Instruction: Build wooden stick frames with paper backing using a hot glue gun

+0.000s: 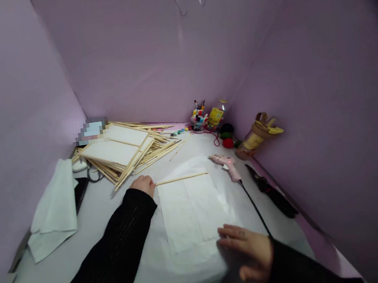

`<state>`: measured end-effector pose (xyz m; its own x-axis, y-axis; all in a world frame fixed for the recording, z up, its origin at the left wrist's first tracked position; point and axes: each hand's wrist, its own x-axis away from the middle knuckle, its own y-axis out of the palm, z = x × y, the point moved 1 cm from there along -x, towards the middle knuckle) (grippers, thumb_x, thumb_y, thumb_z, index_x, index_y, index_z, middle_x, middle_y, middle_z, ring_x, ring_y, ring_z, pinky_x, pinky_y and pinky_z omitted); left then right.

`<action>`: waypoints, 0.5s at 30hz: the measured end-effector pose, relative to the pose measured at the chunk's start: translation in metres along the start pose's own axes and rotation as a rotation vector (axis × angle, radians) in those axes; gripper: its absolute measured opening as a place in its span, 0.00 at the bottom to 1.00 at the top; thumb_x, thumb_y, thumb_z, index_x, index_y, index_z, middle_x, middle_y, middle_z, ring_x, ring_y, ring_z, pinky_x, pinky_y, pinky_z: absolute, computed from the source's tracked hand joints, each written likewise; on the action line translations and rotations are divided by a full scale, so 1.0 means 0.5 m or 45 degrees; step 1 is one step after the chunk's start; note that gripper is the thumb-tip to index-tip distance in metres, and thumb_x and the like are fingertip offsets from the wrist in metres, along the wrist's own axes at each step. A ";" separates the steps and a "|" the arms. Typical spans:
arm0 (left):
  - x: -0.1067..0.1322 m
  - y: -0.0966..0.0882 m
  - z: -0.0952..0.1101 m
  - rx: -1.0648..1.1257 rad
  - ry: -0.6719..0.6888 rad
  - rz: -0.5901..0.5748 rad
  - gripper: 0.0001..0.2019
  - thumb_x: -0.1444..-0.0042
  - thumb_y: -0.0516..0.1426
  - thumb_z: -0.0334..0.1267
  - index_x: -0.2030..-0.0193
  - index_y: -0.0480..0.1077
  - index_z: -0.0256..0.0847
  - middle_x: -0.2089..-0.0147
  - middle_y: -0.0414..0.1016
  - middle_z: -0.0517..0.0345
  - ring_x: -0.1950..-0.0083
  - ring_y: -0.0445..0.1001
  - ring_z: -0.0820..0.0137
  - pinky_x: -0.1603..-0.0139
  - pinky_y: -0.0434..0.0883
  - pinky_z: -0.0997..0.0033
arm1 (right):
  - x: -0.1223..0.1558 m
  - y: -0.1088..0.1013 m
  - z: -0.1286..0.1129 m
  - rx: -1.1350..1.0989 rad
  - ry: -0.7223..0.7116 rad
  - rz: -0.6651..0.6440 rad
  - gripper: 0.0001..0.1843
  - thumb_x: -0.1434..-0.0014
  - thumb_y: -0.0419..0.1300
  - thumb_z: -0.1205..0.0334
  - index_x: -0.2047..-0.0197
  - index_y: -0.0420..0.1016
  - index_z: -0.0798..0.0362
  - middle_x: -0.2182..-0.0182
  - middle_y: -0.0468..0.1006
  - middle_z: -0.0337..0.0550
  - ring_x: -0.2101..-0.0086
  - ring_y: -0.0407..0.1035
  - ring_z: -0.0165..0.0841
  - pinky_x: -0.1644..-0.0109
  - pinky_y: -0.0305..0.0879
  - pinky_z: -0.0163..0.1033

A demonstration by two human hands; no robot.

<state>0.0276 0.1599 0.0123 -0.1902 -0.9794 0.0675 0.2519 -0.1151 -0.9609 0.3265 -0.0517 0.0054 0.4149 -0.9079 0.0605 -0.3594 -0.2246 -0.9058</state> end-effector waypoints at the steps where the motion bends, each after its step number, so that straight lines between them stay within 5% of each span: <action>1: 0.000 -0.002 0.001 -0.005 0.003 -0.009 0.07 0.44 0.52 0.35 0.68 0.71 0.39 0.64 0.71 0.52 0.60 0.71 0.65 0.60 0.65 0.69 | -0.015 -0.031 0.032 -0.070 0.183 0.025 0.28 0.45 0.52 0.38 0.53 0.77 0.49 0.59 0.80 0.48 0.59 0.75 0.41 0.57 0.71 0.43; 3: 0.001 -0.006 0.003 -0.012 0.015 -0.038 0.07 0.45 0.52 0.35 0.67 0.71 0.40 0.63 0.71 0.52 0.60 0.71 0.64 0.60 0.65 0.69 | -0.064 -0.097 0.107 -0.046 0.657 0.188 0.25 0.42 0.49 0.43 0.57 0.77 0.53 0.71 0.80 0.46 0.71 0.74 0.36 0.66 0.70 0.40; 6: 0.000 -0.008 0.002 -0.004 0.028 -0.071 0.06 0.45 0.52 0.35 0.67 0.71 0.40 0.63 0.71 0.52 0.59 0.70 0.65 0.59 0.65 0.69 | -0.159 -0.170 0.205 0.125 1.084 0.360 0.22 0.48 0.57 0.49 0.59 0.75 0.60 0.67 0.80 0.51 0.67 0.74 0.39 0.65 0.68 0.40; 10: -0.001 -0.006 0.000 0.060 0.020 -0.082 0.05 0.45 0.53 0.34 0.67 0.70 0.40 0.62 0.70 0.52 0.58 0.70 0.65 0.56 0.64 0.69 | -0.250 -0.188 0.247 0.148 1.100 0.341 0.22 0.51 0.58 0.47 0.65 0.77 0.59 0.72 0.79 0.53 0.68 0.73 0.43 0.66 0.66 0.44; 15: 0.002 -0.001 0.000 0.120 -0.008 -0.141 0.06 0.45 0.52 0.32 0.65 0.71 0.40 0.60 0.71 0.50 0.55 0.70 0.63 0.54 0.64 0.66 | -0.266 -0.182 0.221 0.053 0.903 0.334 0.18 0.55 0.60 0.46 0.69 0.77 0.52 0.75 0.77 0.48 0.66 0.73 0.44 0.66 0.65 0.44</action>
<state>0.0272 0.1590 0.0126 -0.2159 -0.9609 0.1735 0.3178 -0.2371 -0.9180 0.3966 0.1288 0.0336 -0.3217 -0.9431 0.0836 -0.3345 0.0306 -0.9419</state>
